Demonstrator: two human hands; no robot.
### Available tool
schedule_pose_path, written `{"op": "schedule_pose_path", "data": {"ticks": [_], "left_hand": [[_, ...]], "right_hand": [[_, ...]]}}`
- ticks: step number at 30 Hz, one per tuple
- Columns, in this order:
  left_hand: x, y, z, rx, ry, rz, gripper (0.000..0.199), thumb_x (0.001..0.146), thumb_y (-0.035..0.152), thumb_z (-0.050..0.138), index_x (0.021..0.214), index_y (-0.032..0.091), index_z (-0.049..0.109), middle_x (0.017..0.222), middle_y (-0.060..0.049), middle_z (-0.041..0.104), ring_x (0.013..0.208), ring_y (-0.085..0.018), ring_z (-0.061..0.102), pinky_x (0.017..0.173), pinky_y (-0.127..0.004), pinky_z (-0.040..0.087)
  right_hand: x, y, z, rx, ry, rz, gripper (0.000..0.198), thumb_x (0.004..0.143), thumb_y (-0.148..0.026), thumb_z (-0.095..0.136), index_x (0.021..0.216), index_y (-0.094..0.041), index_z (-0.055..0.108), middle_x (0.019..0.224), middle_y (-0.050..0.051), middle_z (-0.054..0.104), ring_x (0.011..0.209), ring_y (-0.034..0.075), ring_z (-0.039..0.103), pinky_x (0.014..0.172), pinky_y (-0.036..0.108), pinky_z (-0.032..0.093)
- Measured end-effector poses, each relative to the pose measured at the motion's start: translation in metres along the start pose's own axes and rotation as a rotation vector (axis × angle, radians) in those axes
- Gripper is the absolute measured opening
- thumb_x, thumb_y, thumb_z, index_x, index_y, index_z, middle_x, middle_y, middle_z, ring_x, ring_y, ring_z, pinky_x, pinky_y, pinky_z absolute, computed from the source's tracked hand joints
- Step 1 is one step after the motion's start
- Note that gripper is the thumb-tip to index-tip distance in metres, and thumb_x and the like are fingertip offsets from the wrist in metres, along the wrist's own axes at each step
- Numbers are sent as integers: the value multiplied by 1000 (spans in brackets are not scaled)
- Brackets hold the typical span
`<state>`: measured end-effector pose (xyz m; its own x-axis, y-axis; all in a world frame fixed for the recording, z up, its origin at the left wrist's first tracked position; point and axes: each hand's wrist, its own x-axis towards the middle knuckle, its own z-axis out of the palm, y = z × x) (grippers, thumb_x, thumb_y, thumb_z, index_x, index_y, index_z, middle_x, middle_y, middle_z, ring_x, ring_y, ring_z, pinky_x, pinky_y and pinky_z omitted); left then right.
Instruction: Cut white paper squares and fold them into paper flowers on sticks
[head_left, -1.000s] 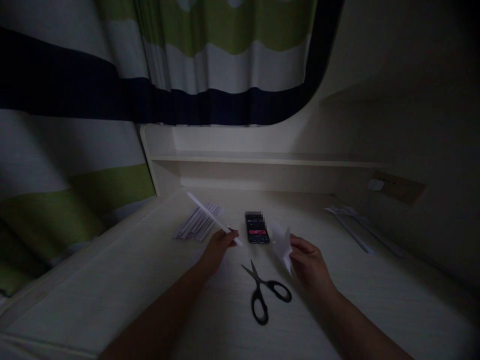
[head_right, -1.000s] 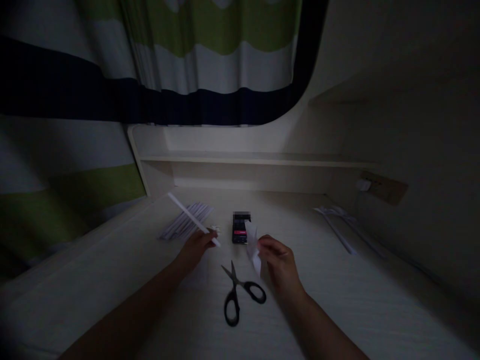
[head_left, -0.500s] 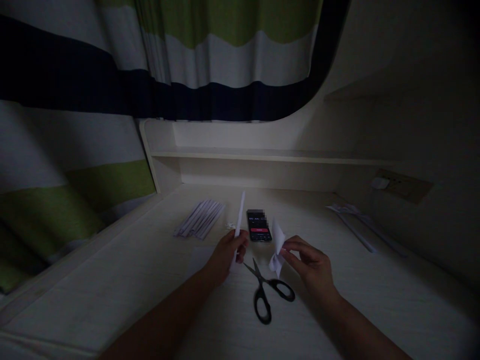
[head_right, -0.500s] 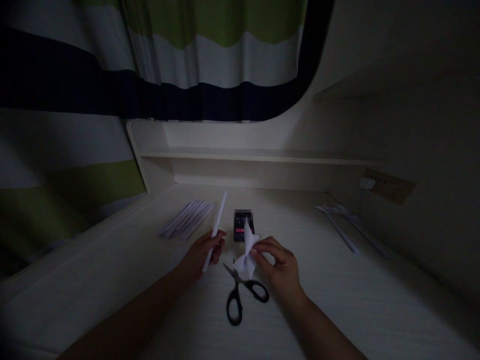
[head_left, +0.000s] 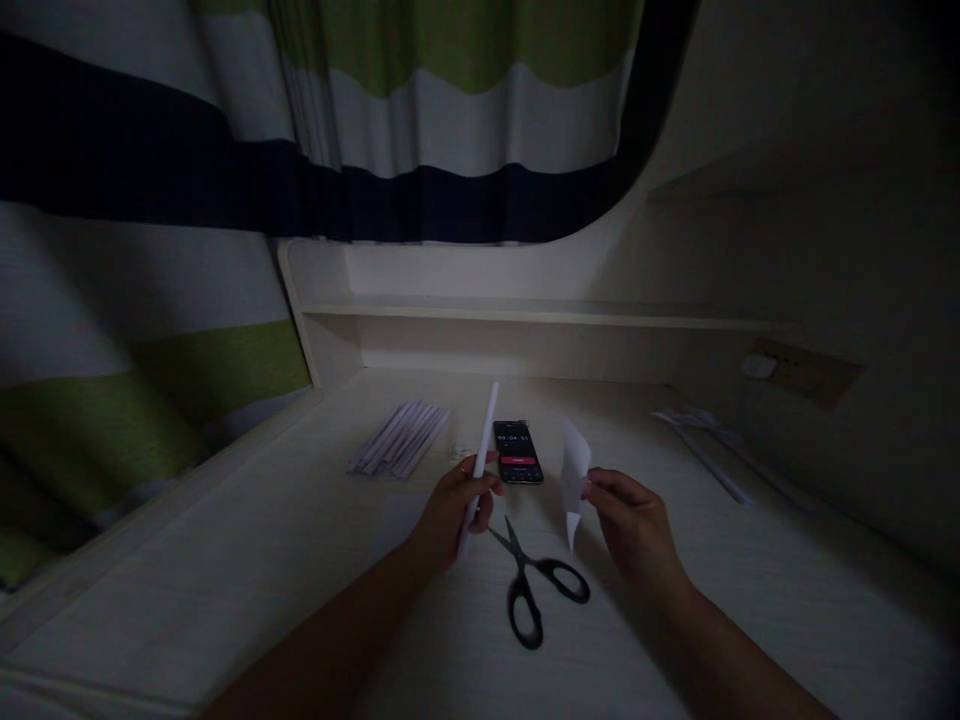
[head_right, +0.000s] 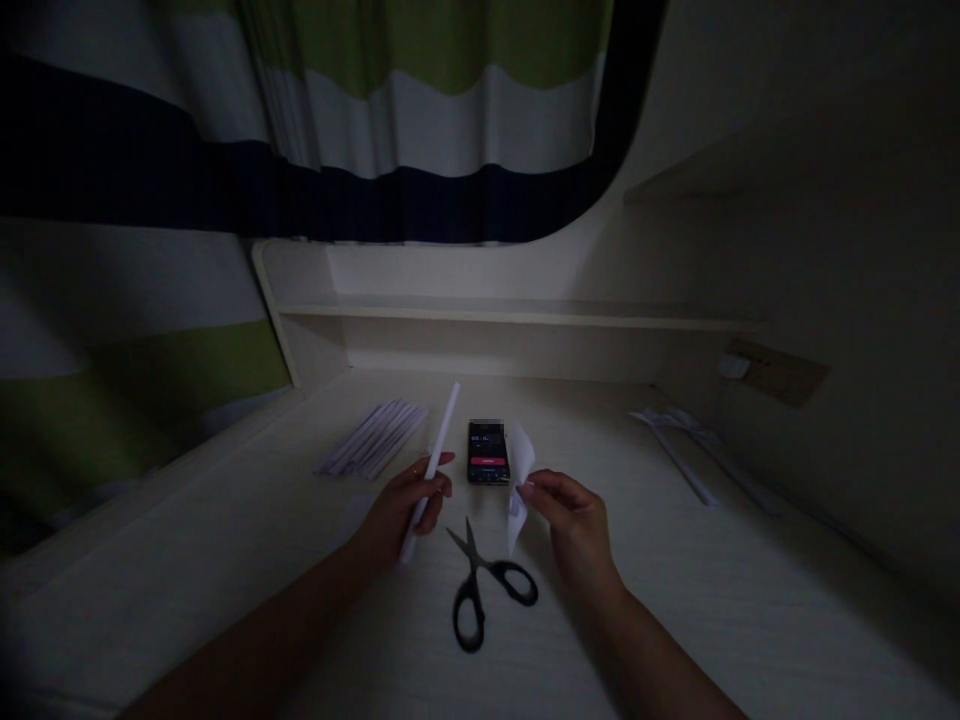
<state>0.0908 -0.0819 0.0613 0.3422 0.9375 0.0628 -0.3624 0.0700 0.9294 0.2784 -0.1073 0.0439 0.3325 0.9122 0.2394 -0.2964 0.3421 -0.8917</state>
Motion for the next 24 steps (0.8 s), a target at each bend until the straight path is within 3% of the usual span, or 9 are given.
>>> {"op": "schedule_pose_path", "data": {"ticks": [4,9,17,20,24], "left_hand": [[-1,2,2,-38,17,-26,30,77,41,41,89,15,50,60,3,50,30,-2,33,30,-18,15],[0,-3,2,-25,24,-25,32,76,44,40,80,15,51,61,3,50,30,-2,35,30,-18,19],[-3,1,3,-22,7,-53,39,77,49,38,91,15,52,56,5,47,28,-1,26,30,-18,13],[-4,2,3,-25,-24,-80,43,77,51,35,92,15,52,50,6,43,28,-2,25,30,-18,15],[-5,-1,3,29,-10,-53,32,75,45,44,75,14,53,47,6,41,32,-3,33,32,-17,24]], "right_hand": [[-2,-2,2,65,-36,73,16,48,-22,75,61,-22,67,59,-2,63,58,12,54,59,25,41],[-5,-4,3,33,-98,111,14,49,-23,73,62,-21,67,58,-1,63,56,13,54,57,26,41],[-5,-4,3,6,-146,112,12,52,-23,71,62,-20,66,59,0,63,57,15,54,58,28,41],[-5,-4,4,18,-142,129,12,51,-24,71,61,-20,66,58,0,63,56,14,55,57,27,40],[-6,-5,6,35,-125,142,12,49,-23,72,60,-20,66,58,-1,63,55,14,55,57,27,41]]}}
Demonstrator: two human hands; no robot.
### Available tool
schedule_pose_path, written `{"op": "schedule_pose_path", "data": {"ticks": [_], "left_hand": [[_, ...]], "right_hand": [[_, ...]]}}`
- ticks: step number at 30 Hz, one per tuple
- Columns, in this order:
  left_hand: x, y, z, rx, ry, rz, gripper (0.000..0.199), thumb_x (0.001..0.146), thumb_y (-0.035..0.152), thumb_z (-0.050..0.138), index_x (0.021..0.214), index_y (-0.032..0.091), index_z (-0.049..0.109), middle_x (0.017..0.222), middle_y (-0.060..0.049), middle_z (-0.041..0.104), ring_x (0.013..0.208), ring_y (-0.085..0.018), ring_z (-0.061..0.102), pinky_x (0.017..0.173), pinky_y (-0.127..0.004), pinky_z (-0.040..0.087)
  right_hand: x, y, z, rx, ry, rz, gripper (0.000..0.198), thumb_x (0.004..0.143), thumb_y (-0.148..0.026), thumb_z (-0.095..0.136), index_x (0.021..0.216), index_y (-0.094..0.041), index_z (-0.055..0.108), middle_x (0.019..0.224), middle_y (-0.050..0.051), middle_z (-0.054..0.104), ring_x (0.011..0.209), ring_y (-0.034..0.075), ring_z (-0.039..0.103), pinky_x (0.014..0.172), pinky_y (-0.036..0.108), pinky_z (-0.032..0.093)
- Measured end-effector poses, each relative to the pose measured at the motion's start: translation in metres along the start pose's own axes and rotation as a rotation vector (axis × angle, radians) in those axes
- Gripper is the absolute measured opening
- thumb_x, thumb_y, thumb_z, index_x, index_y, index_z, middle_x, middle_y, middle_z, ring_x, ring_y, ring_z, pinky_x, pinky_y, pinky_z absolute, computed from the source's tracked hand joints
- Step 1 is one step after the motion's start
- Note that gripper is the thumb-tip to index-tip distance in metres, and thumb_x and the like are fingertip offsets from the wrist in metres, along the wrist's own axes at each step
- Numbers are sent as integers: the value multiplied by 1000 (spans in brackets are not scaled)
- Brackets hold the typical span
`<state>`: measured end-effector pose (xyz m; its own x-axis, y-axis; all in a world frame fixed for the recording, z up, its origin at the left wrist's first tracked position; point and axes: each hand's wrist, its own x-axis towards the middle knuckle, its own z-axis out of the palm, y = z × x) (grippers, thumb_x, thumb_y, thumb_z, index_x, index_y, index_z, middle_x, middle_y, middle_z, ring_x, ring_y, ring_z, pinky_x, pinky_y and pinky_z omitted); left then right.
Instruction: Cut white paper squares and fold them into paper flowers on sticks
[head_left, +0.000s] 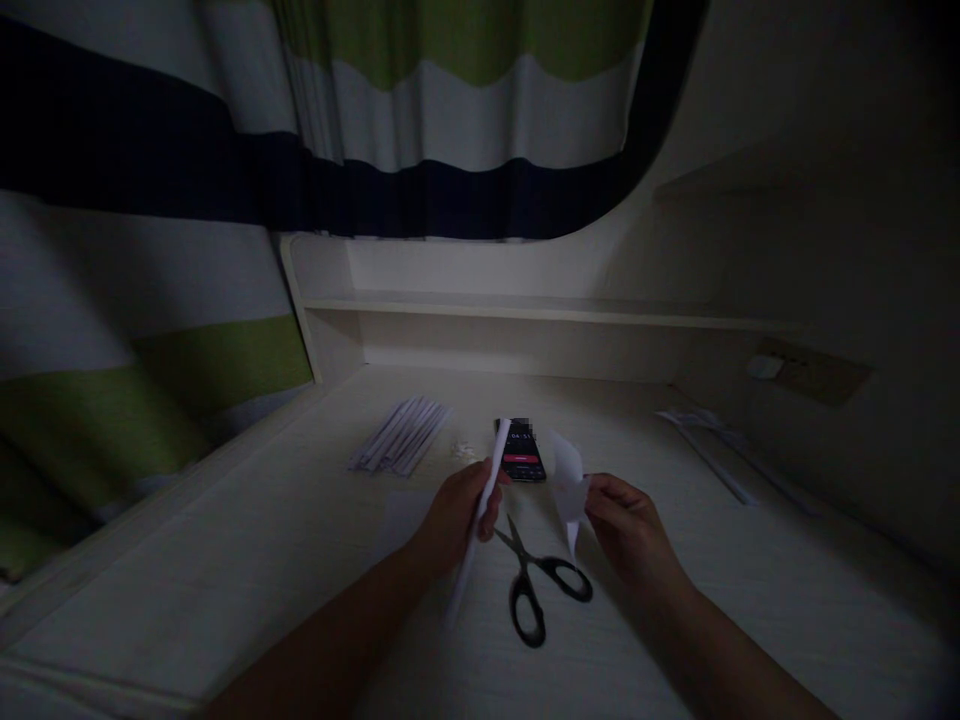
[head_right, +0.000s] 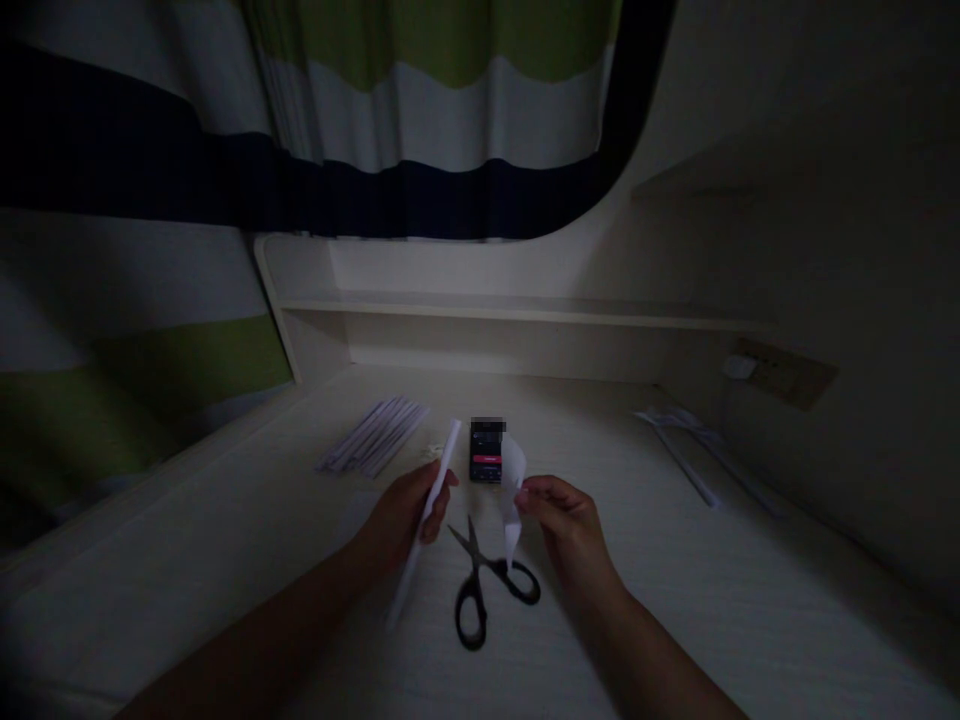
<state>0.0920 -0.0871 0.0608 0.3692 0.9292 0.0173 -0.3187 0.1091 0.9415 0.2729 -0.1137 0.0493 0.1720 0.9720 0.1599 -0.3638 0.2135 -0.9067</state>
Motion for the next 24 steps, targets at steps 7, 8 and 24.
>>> {"op": "schedule_pose_path", "data": {"ticks": [7,8,24], "left_hand": [[-1,1,3,51,-18,37,24,69,34,54,83,16,47,77,-1,55,42,-6,49,34,-19,35],[-1,1,3,61,-30,45,25,69,32,55,86,17,46,80,0,55,42,-6,49,33,-18,34],[-11,3,11,280,-176,-28,33,80,40,37,103,19,47,64,4,50,29,0,30,28,-15,18]], "right_hand": [[-3,1,2,-17,4,-61,12,51,-22,72,61,-21,65,57,-1,62,54,13,54,55,26,41],[-3,2,1,-29,-7,-68,11,52,-22,71,61,-21,65,58,-1,62,54,13,54,55,26,41],[-9,6,4,-352,19,-290,3,63,-22,66,63,-21,63,68,0,64,65,15,58,63,28,45]]}}
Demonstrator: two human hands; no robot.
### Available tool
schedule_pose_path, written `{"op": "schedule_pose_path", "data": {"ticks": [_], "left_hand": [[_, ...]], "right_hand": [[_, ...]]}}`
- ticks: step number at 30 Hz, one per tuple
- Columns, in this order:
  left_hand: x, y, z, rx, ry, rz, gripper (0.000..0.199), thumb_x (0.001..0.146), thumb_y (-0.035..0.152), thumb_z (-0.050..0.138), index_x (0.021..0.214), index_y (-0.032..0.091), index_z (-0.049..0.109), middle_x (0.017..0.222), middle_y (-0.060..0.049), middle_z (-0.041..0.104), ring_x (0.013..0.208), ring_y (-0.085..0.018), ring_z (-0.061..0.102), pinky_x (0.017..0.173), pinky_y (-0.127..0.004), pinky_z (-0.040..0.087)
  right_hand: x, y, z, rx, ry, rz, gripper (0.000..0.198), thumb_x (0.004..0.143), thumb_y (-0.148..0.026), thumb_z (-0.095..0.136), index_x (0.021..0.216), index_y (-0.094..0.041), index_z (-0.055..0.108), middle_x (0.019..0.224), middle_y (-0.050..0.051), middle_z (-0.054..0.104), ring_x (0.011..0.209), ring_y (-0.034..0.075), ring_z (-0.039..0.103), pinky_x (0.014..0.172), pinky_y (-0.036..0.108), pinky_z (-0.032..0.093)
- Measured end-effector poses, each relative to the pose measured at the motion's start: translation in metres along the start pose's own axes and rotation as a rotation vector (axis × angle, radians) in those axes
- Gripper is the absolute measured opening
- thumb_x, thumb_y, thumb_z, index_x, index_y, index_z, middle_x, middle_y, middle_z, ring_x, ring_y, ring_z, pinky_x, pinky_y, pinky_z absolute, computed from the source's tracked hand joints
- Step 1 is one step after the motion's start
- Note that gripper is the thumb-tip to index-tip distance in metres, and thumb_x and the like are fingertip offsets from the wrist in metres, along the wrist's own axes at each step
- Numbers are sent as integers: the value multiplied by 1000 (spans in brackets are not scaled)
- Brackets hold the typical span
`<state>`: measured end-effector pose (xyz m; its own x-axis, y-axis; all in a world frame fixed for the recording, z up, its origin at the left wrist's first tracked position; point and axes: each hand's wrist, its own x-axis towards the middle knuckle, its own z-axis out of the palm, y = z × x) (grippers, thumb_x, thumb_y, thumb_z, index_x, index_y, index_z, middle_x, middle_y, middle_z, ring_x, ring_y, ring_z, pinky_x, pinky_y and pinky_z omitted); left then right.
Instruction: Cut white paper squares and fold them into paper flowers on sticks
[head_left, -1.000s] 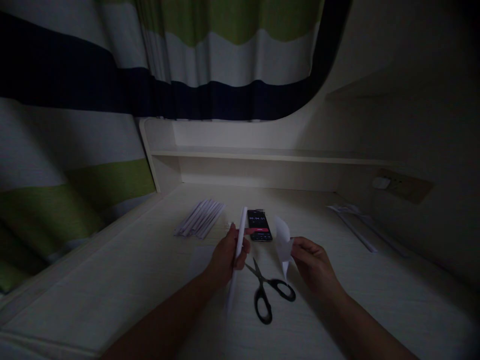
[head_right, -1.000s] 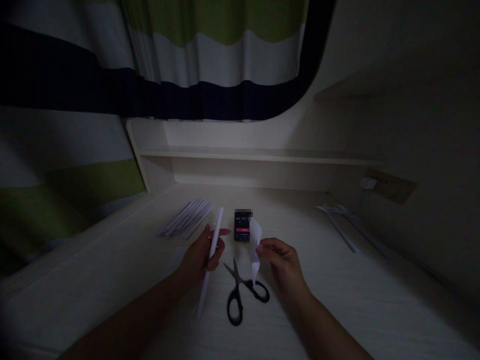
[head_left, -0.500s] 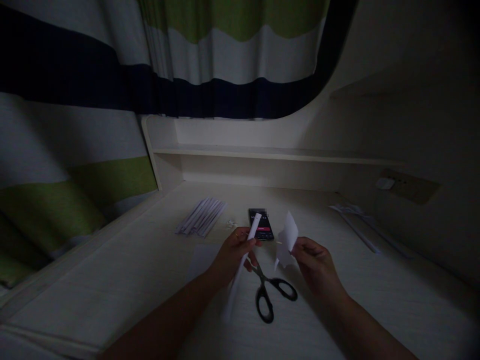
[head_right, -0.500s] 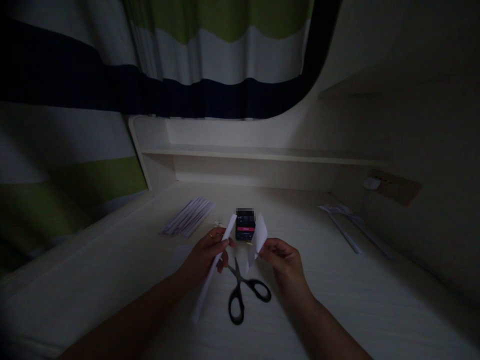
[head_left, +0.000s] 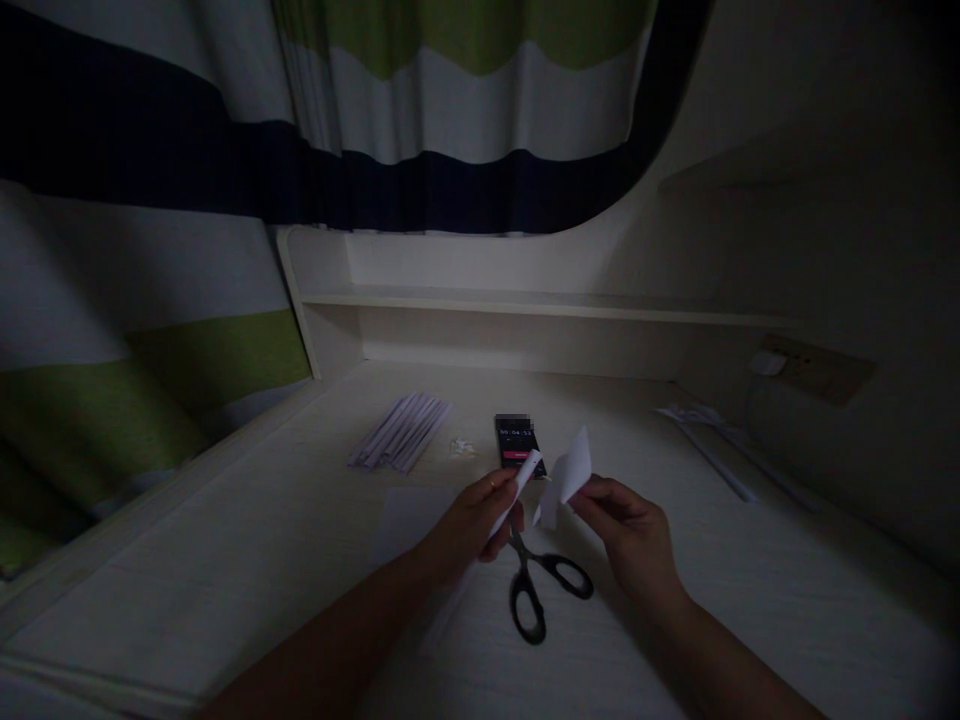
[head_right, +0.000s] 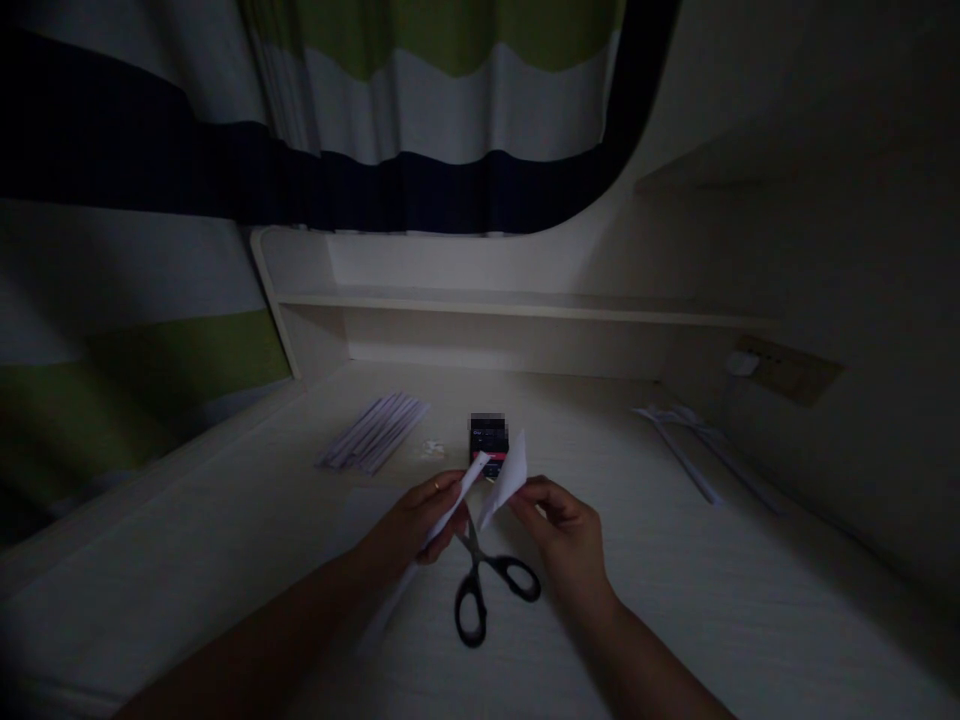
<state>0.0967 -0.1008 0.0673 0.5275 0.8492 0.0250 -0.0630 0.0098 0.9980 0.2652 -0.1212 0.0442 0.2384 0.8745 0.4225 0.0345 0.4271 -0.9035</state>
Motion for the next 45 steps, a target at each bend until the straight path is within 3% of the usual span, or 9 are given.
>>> {"op": "schedule_pose_path", "data": {"ticks": [7,18,21,28,33,37,45], "left_hand": [[0,-2,2,3,8,-27,33,77,39,43,99,17,54,54,6,45,30,-1,30,29,-16,20],[-2,-2,2,15,8,-9,32,77,37,45,102,20,56,58,5,45,31,-1,30,30,-17,20],[-3,-2,1,39,8,8,33,77,36,45,103,21,57,60,5,45,31,-1,31,31,-18,20],[-8,2,2,68,0,10,40,77,36,44,114,21,51,53,5,42,33,-3,31,33,-17,22],[-10,3,2,85,-16,-12,44,77,38,45,117,19,48,43,8,36,32,-3,30,33,-16,23],[-10,1,2,78,-23,-15,44,77,38,46,116,20,48,50,7,41,32,-2,31,32,-16,23],[-12,4,6,106,7,-23,40,76,34,47,113,18,52,48,7,38,32,-2,30,31,-15,23]], "right_hand": [[-2,0,-1,-27,15,-32,2,64,-22,65,64,-22,63,71,0,64,68,16,58,67,30,44],[-3,2,-1,-74,20,-56,3,68,-22,62,66,-22,60,72,-1,61,68,16,57,64,29,43],[-5,-1,-2,-214,3,-169,4,71,-20,58,68,-22,59,73,0,58,68,15,55,64,29,42],[-6,-12,-7,-569,-25,-651,17,72,-9,52,80,-24,55,73,2,59,69,18,53,60,32,42],[-7,-11,-9,-713,-9,-753,18,73,-8,51,83,-23,53,74,3,59,67,17,53,59,31,42],[-7,-11,-9,-723,25,-837,18,72,-5,53,82,-20,53,72,3,57,65,16,52,58,30,42],[-9,-20,-6,-770,28,-859,17,73,-5,54,83,-19,52,70,3,56,64,15,50,59,31,40]]}}
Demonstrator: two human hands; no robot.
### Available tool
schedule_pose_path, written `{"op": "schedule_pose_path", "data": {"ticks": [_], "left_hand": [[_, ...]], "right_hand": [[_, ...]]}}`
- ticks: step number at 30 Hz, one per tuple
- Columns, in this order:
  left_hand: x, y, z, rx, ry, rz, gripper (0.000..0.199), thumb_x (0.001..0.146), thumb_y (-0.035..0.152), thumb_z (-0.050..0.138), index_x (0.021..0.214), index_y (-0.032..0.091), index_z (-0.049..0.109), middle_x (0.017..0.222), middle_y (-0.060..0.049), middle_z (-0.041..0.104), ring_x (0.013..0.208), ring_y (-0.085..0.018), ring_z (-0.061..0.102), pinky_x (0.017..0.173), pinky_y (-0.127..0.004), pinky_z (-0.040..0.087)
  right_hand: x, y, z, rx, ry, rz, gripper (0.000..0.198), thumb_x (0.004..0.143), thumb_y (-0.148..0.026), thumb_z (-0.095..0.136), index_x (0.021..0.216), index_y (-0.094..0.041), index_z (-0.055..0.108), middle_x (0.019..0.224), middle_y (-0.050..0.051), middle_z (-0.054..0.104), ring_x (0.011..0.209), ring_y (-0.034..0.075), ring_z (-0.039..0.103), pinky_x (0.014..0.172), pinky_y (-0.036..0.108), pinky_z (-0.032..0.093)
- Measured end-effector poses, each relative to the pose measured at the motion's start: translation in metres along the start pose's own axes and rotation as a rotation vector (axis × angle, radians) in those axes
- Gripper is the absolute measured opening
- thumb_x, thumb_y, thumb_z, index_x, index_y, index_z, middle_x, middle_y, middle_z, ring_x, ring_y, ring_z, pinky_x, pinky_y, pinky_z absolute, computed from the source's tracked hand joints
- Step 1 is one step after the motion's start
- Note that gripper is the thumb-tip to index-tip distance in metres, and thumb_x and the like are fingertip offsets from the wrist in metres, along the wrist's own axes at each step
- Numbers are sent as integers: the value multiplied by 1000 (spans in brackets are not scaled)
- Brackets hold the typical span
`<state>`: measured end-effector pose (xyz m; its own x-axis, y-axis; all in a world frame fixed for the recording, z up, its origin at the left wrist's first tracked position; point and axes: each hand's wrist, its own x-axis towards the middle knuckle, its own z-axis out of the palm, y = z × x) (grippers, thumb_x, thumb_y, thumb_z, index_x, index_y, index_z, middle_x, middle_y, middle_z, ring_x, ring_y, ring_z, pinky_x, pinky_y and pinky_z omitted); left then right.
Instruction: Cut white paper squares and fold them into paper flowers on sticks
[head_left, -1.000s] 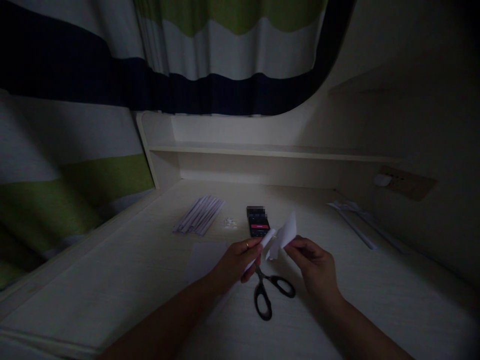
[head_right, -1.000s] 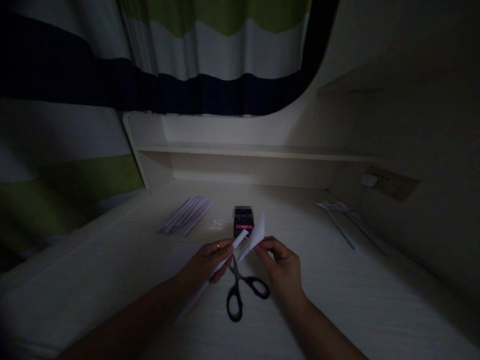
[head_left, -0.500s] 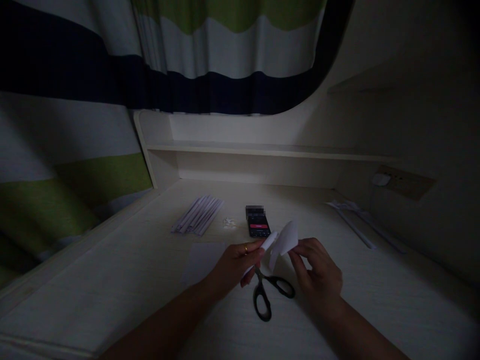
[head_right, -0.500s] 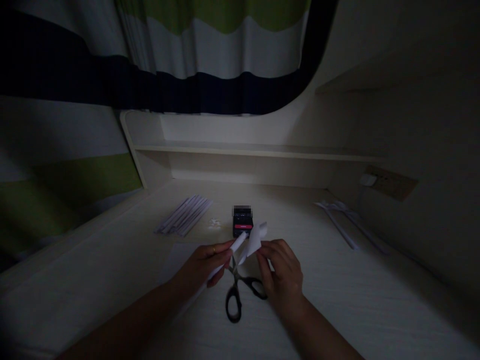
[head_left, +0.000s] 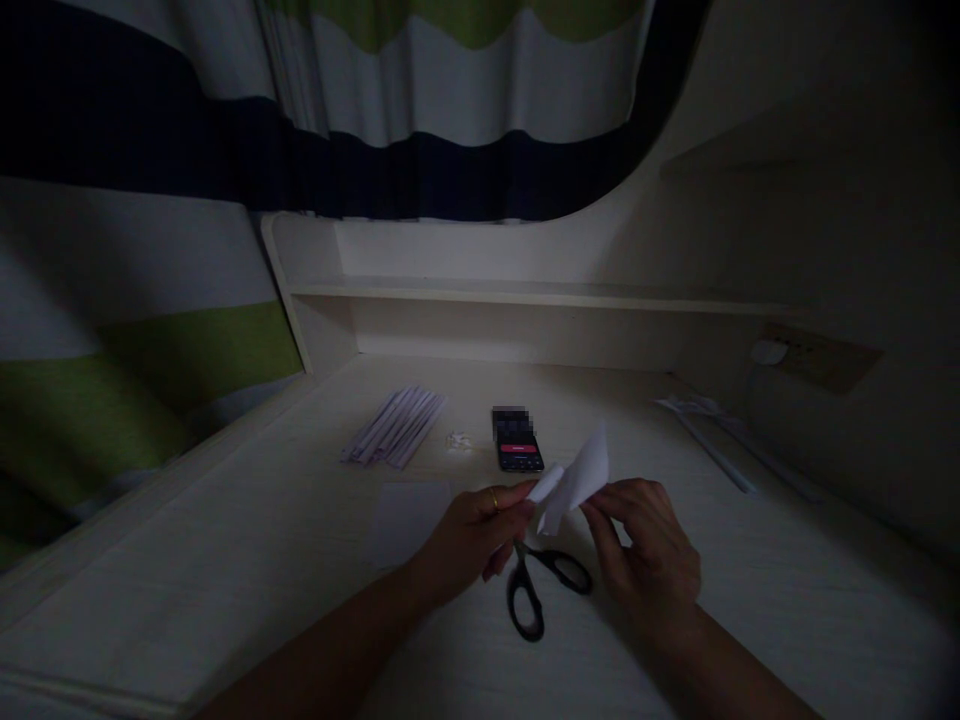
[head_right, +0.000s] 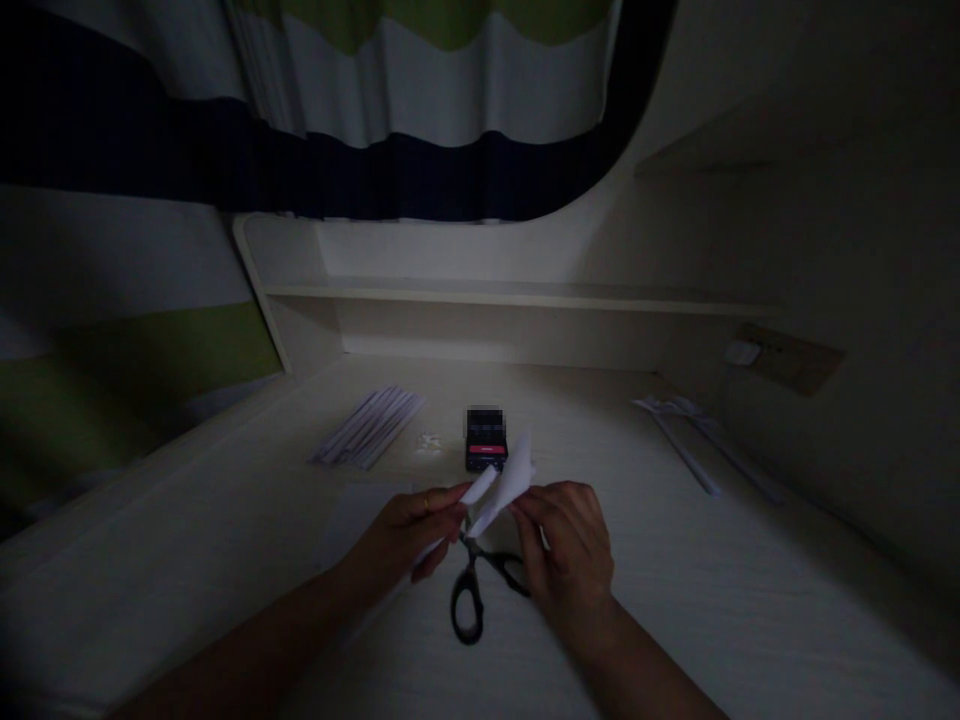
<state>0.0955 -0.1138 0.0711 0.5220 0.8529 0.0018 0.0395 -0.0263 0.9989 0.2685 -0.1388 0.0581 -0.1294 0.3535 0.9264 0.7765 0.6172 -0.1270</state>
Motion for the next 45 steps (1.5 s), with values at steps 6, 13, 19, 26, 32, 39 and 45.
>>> {"op": "schedule_pose_path", "data": {"ticks": [6,13,19,26,32,39,45], "left_hand": [[-1,0,2,15,-14,5,40,76,38,46,110,18,54,45,8,36,31,-2,28,32,-16,21],[-2,2,3,-39,-34,3,36,76,37,48,103,15,58,49,7,37,32,-1,28,32,-16,17],[-2,5,7,-35,-12,8,31,76,35,48,97,15,60,49,8,37,33,-1,28,33,-17,19],[-3,1,7,-38,-25,42,27,74,35,48,85,14,61,51,7,36,33,-1,28,33,-17,19],[-2,0,8,-23,-22,40,25,75,36,47,77,14,57,48,8,35,33,-1,28,34,-17,18],[2,-2,6,-133,41,-83,26,74,36,48,58,15,47,34,9,33,28,-3,26,32,-18,16],[7,-5,0,-342,22,-105,26,73,36,48,56,16,44,34,8,33,28,-3,24,33,-19,12]], "right_hand": [[2,-5,-1,7,-10,18,15,74,-7,54,83,-19,52,68,2,56,63,15,50,60,31,39],[2,-8,0,16,-13,66,13,74,-9,53,81,-19,52,66,0,55,60,14,49,59,30,38],[0,-10,0,28,-37,113,10,75,-9,52,77,-18,51,63,-1,54,57,12,46,59,30,36],[1,-14,1,40,-52,189,7,77,-14,50,72,-19,51,57,-2,52,53,12,44,57,29,35],[1,-14,2,16,-58,188,8,77,-14,50,71,-18,52,56,-2,51,52,12,43,56,28,34],[0,-6,2,37,-53,187,11,76,-18,55,86,-19,56,59,-2,53,54,13,44,57,29,36],[1,4,0,189,120,393,12,77,-19,51,88,-19,55,66,0,48,64,15,47,60,30,38]]}}
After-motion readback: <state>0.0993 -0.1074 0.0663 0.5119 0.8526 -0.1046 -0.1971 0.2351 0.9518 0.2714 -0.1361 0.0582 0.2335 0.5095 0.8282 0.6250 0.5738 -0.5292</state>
